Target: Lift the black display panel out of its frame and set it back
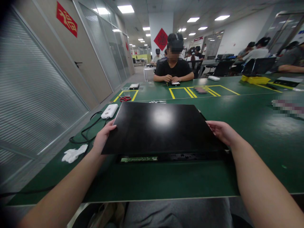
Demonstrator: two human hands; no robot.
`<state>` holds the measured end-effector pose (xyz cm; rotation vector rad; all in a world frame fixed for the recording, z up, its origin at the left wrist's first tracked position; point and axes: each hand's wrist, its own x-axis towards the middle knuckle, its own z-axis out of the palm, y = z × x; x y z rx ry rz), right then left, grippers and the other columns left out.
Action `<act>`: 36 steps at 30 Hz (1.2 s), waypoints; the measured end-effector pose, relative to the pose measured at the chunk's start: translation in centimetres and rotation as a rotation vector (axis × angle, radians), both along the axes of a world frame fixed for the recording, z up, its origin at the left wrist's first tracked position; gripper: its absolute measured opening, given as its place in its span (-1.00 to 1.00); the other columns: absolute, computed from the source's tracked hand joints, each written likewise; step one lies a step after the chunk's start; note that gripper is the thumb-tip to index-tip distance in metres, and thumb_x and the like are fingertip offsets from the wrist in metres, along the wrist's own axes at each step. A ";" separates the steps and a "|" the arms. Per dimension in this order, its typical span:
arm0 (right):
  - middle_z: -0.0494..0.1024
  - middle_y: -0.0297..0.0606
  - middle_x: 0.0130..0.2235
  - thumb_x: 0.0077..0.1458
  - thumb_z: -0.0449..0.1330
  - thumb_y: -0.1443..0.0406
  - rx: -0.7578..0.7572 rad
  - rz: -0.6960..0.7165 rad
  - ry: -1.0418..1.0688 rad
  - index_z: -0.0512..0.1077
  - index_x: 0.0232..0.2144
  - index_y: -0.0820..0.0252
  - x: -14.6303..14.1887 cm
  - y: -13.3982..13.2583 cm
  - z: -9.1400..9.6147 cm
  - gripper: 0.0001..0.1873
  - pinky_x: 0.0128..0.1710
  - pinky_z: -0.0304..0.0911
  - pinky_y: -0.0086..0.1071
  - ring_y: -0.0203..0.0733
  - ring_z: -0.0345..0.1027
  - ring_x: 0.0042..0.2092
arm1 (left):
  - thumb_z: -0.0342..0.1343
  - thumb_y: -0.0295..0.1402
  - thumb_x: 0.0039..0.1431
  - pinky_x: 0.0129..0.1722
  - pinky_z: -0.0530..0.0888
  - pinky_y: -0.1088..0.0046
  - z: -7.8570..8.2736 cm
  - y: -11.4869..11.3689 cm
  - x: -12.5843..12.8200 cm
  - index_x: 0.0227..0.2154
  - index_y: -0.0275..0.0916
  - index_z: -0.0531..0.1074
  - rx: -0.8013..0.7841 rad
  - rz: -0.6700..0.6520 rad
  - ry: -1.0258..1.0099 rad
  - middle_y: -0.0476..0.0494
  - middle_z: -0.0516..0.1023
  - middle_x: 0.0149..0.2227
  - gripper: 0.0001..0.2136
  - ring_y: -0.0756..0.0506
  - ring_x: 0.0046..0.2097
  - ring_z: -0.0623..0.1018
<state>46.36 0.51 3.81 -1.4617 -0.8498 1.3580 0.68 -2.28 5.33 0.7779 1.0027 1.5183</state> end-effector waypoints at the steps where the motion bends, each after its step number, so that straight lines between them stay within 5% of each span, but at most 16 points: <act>1: 0.61 -0.17 -0.38 -0.04 0.17 0.35 0.014 -0.021 -0.011 0.58 -0.37 0.21 0.1 0.1 0.0 -0.81 -0.45 0.37 -0.49 -0.26 0.46 -0.40 | 0.25 -0.42 -0.16 0.01 0.53 0.23 -0.2 0.1 0.0 -0.01 -0.31 0.54 0.003 0.002 0.009 -0.14 0.69 -0.17 -0.48 -0.29 -0.01 0.61; 5: 0.58 -0.17 -0.45 0.02 0.14 0.36 0.094 -0.147 -0.062 0.55 -0.23 0.25 0.5 0.4 0.0 -0.74 -0.67 0.06 -0.57 -0.38 0.24 -0.57 | 0.27 -0.41 -0.22 0.05 0.50 0.18 -0.7 0.5 -0.2 -0.02 -0.33 0.55 0.024 0.017 0.049 -0.16 0.69 -0.18 -0.45 -0.33 0.03 0.59; 11: 0.60 -0.04 -0.48 0.05 0.17 0.29 0.149 -0.180 -0.188 0.47 -0.04 0.27 0.5 0.5 -0.4 -0.60 -0.72 -0.18 -0.53 -0.43 -0.02 -0.70 | 0.26 -0.39 -0.27 -0.03 0.53 0.24 -0.8 0.9 -0.7 -0.16 -0.30 0.60 -0.016 0.041 0.085 -0.10 0.69 -0.29 -0.53 -0.32 -0.05 0.62; 20: 0.60 0.01 -0.49 0.07 0.19 0.25 0.154 -0.221 -0.273 0.45 -0.11 0.24 0.6 0.6 -0.9 -0.69 -0.74 -0.15 -0.53 -0.41 -0.02 -0.72 | 0.25 -0.42 -0.21 -0.16 0.55 0.34 -0.5 0.1 0.8 -0.22 -0.28 0.62 -0.058 0.104 0.180 -0.09 0.70 -0.30 -0.63 -0.28 -0.09 0.64; 28: 0.60 -0.02 -0.51 0.08 0.20 0.25 0.148 -0.251 -0.300 0.44 -0.17 0.21 0.7 0.5 -0.8 -0.74 -0.75 -0.14 -0.52 -0.40 -0.01 -0.72 | 0.24 -0.48 -0.07 -0.17 0.59 0.33 -0.6 -0.2 1.2 -0.06 -0.28 0.58 -0.166 0.056 0.171 -0.17 0.71 -0.24 -0.58 -0.23 -0.15 0.67; 36: 0.59 -0.08 -0.54 0.08 0.21 0.28 0.147 -0.285 -0.330 0.45 -0.24 0.20 0.5 0.3 -0.4 -0.83 -0.75 -0.13 -0.51 -0.40 0.00 -0.72 | 0.33 -0.40 -0.02 -0.21 0.61 0.26 -1.6 -0.1 0.9 0.10 -0.29 0.45 -0.137 -0.143 0.145 -0.23 0.69 -0.24 -0.45 -0.26 -0.17 0.68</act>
